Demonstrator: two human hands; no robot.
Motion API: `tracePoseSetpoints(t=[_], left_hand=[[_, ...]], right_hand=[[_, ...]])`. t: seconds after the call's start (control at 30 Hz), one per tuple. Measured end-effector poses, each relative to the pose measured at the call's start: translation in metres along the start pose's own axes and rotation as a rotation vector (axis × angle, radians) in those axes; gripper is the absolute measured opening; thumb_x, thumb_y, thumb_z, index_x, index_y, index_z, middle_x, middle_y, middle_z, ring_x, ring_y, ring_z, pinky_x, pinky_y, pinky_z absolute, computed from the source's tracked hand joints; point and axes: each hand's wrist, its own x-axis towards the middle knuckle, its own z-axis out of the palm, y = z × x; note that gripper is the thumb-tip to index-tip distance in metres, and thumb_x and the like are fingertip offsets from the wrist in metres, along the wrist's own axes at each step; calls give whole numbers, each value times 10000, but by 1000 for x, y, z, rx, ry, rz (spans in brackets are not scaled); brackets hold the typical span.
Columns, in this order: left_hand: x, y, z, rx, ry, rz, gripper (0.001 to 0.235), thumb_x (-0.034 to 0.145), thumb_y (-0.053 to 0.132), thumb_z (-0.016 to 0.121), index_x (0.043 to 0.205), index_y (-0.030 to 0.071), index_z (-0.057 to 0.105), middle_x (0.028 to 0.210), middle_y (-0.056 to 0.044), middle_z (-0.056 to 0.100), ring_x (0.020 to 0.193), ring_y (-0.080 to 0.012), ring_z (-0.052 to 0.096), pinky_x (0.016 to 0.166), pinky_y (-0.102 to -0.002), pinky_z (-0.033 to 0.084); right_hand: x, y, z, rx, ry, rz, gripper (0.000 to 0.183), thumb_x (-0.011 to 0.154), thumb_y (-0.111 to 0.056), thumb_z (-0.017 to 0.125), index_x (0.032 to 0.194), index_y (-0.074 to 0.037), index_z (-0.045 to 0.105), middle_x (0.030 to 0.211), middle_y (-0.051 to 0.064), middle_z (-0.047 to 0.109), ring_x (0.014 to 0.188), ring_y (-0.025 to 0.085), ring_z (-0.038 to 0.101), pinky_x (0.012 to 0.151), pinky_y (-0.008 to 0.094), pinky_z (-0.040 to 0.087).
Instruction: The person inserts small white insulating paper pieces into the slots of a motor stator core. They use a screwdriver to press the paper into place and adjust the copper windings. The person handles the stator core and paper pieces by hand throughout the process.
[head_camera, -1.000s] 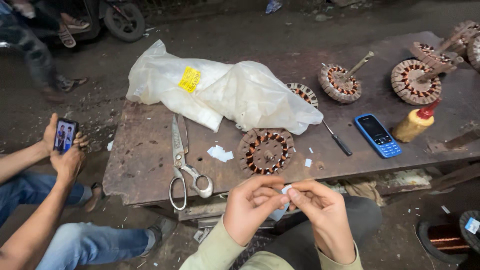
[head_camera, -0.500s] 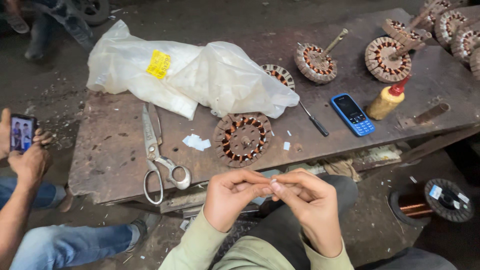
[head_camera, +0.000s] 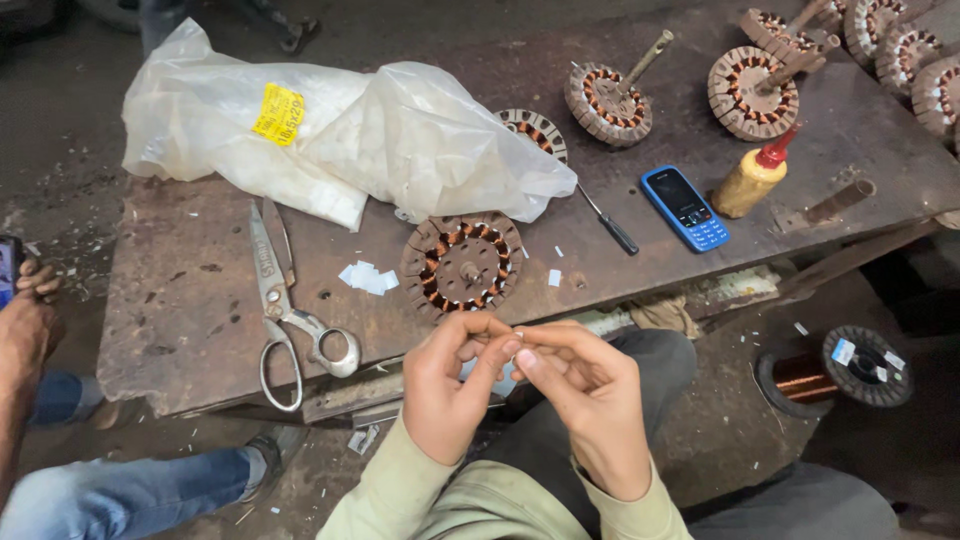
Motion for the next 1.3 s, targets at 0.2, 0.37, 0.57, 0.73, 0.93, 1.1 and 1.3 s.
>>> tracePoseSetpoints(t=[0.2,0.37,0.57,0.73,0.93,1.1,1.3], left_hand=[[6,10,-13,-179,-174,-94,352,917,-21,678,1262,-62,625,1086,-88,696,994,-135,700,880,-284,587],[11,8,-4,-364,-58,-67,279,924,-41,681,1194,-95,638,1153,-93,660,1050,-181,740,912,-320,610],[8,8,6,-155,13,-20,193,933,-24,721,1109,-104,727,1102,-135,731,1002,-172,720,886,-299,595],[7,17,8,-27,-10,-1,218,912,0,713,1119,-65,725,1085,-113,730,968,-152,744,836,-282,646],[7,24,4,158,-68,68,195,907,8,723,1096,-34,742,1047,-109,763,932,-153,775,813,-280,649],[7,20,-1,40,-134,62,201,904,-7,724,1103,-33,747,1076,-114,756,970,-158,755,845,-295,618],[4,10,-2,-59,-63,-12,142,882,-12,754,1017,-52,776,1013,-121,770,917,-149,757,819,-283,633]], right_hand=[[3,-6,-2,-301,0,-240,183,970,72,665,1139,109,725,1103,109,663,962,139,677,840,254,542],[2,-9,3,-162,23,-171,226,932,61,658,1155,91,674,1130,95,653,1010,155,718,875,265,568],[3,-7,4,-135,65,-197,172,949,71,687,1116,111,698,1118,126,683,980,158,699,857,275,560],[2,-7,7,-199,113,-235,153,955,51,660,1097,92,700,1089,112,712,963,146,725,845,258,590],[2,-12,4,-383,126,-313,148,929,69,705,1075,95,710,1055,108,702,927,129,703,811,239,569],[4,-18,4,-467,132,-361,146,920,72,705,1065,79,711,1035,105,710,918,128,704,806,234,570],[0,-18,14,-661,169,-468,143,890,65,710,1033,50,706,957,106,730,854,136,722,771,239,565]])
